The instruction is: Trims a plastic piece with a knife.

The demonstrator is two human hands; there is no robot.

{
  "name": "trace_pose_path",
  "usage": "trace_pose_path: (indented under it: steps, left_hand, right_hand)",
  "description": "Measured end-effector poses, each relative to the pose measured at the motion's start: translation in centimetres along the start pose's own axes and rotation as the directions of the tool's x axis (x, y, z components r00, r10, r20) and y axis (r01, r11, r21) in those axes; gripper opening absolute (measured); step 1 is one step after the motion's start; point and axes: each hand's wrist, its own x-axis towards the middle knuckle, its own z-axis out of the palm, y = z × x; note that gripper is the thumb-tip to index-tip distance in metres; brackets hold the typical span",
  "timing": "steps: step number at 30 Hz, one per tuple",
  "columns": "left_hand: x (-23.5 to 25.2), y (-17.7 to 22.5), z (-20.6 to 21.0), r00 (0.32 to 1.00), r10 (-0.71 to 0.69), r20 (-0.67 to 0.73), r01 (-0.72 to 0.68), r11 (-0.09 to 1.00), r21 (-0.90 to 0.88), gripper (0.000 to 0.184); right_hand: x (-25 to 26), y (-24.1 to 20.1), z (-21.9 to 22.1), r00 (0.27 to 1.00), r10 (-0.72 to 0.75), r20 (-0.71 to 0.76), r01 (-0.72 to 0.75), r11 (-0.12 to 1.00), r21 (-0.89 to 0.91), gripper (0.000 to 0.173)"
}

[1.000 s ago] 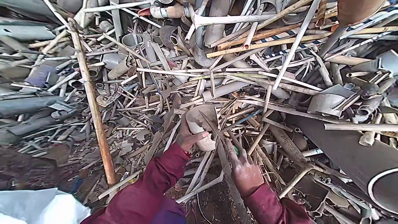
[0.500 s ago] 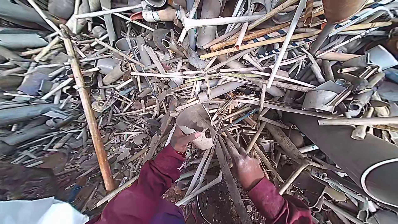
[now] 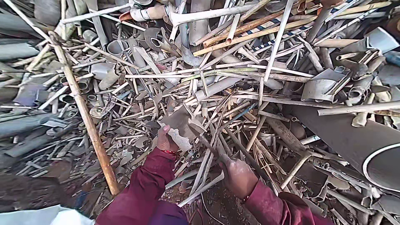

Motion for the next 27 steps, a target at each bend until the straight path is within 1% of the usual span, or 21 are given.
trace_pose_path:
  steps: [1, 3, 6, 7, 9, 11, 13, 14, 16, 17, 18, 19, 20, 21, 22, 23, 24, 25, 26, 27]
  left_hand:
    - [0.0, 0.0, 0.2, 1.0, -0.008, -0.002, 0.008, 1.0, -0.005, 0.057]
    - [0.1, -0.1, 0.5, 1.0, -0.024, -0.018, 0.023, 0.999, -0.037, 0.057]
    - [0.0, -0.4, 0.3, 0.999, -0.025, -0.03, 0.025, 0.999, -0.024, 0.055]
    - [0.0, -0.4, 0.3, 0.999, -0.035, -0.03, 0.035, 0.999, 0.0, 0.057]
    - [0.1, -0.5, 0.5, 0.998, -0.052, -0.042, 0.053, 0.998, 0.015, 0.063]
    - [0.0, -0.8, 0.7, 0.995, -0.062, -0.078, 0.063, 0.998, 0.013, 0.062]
    - [-0.3, -0.8, 1.1, 0.992, -0.066, -0.105, 0.071, 0.997, 0.043, 0.055]
    - [-0.3, -0.8, 1.1, 0.992, -0.068, -0.106, 0.074, 0.996, 0.053, 0.055]
    - [-0.1, -0.7, 1.0, 0.995, -0.067, -0.07, 0.069, 0.997, 0.028, 0.061]
    - [0.1, -0.7, 0.7, 0.998, -0.05, -0.03, 0.05, 0.999, -0.014, 0.059]
    - [0.2, -0.6, 0.5, 1.0, -0.027, 0.015, 0.027, 0.998, -0.058, 0.053]
    - [0.4, -0.4, 0.3, 0.998, 0.012, 0.056, -0.007, 0.996, -0.09, 0.046]
    - [0.5, -0.3, 0.2, 0.995, 0.07, 0.074, -0.062, 0.992, -0.107, 0.035]
    - [0.5, 0.0, 0.1, 0.989, 0.137, 0.064, -0.13, 0.986, -0.101, 0.02]
    - [0.6, 0.3, -0.1, 0.978, 0.2, 0.053, -0.197, 0.978, -0.063, 0.011]
    - [1.0, 0.6, -0.8, 0.969, 0.236, 0.074, -0.235, 0.972, -0.018, 0.022]
    - [1.3, 0.9, -1.4, 0.962, 0.243, 0.129, -0.245, 0.969, 0.002, 0.029]
    - [1.5, 1.2, -1.6, 0.953, 0.233, 0.193, -0.239, 0.971, 0.006, 0.03]
    - [1.6, 1.3, -1.6, 0.945, 0.225, 0.236, -0.226, 0.974, -0.024, 0.027]
    - [1.5, 1.3, -1.6, 0.939, 0.214, 0.269, -0.208, 0.977, -0.053, 0.022]
  right_hand:
    - [-0.1, -0.1, -0.4, 0.998, 0.053, -0.014, -0.054, 0.998, -0.028, 0.059]
    - [-0.2, -0.5, -0.2, 0.996, 0.084, -0.01, -0.084, 0.996, -0.034, 0.061]
    - [0.1, -0.5, 0.6, 0.998, -0.005, 0.056, 0.004, 1.0, 0.023, 0.058]
    - [0.0, -0.4, 0.4, 0.998, -0.001, 0.063, 0.0, 1.0, 0.015, 0.058]
    - [-0.1, -0.2, -0.4, 0.997, 0.071, 0.032, -0.07, 0.997, -0.015, 0.061]
    - [-0.1, -0.2, -0.4, 0.993, 0.119, 0.015, -0.119, 0.992, -0.029, 0.063]
    - [0.1, -0.1, 0.2, 0.997, 0.074, 0.037, -0.073, 0.997, -0.007, 0.061]
    - [0.3, 0.0, 0.4, 0.998, 0.041, 0.047, -0.041, 0.999, -0.005, 0.061]
    - [0.5, 0.3, -0.1, 0.998, 0.048, 0.034, -0.046, 0.998, -0.045, 0.062]
    - [0.4, 0.4, -0.4, 0.997, 0.075, 0.012, -0.074, 0.995, -0.064, 0.062]
    - [0.3, 0.3, -0.6, 0.996, 0.086, -0.003, -0.086, 0.994, -0.069, 0.062]
    - [0.1, 0.3, -0.5, 0.998, 0.068, -0.007, -0.069, 0.996, -0.054, 0.061]
    - [0.0, 0.2, -0.1, 1.0, 0.016, -0.001, -0.016, 1.0, -0.007, 0.059]
    - [-0.1, 0.2, 0.5, 0.998, -0.065, 0.002, 0.065, 0.995, 0.074, 0.056]
    - [-0.2, 0.4, 1.2, 0.989, -0.147, 0.0, 0.145, 0.974, 0.172, 0.054]
    - [-0.3, 0.4, 1.5, 0.978, -0.208, 0.016, 0.196, 0.943, 0.268, 0.051]
    - [-0.5, 0.5, 1.5, 0.967, -0.25, 0.048, 0.217, 0.909, 0.356, 0.05]
    - [-0.6, 0.6, 1.3, 0.962, -0.26, 0.081, 0.203, 0.885, 0.42, 0.049]
    - [-0.8, 0.7, 0.9, 0.962, -0.25, 0.106, 0.18, 0.88, 0.44, 0.049]
    - [-0.9, 0.6, 0.6, 0.968, -0.224, 0.111, 0.16, 0.896, 0.414, 0.049]
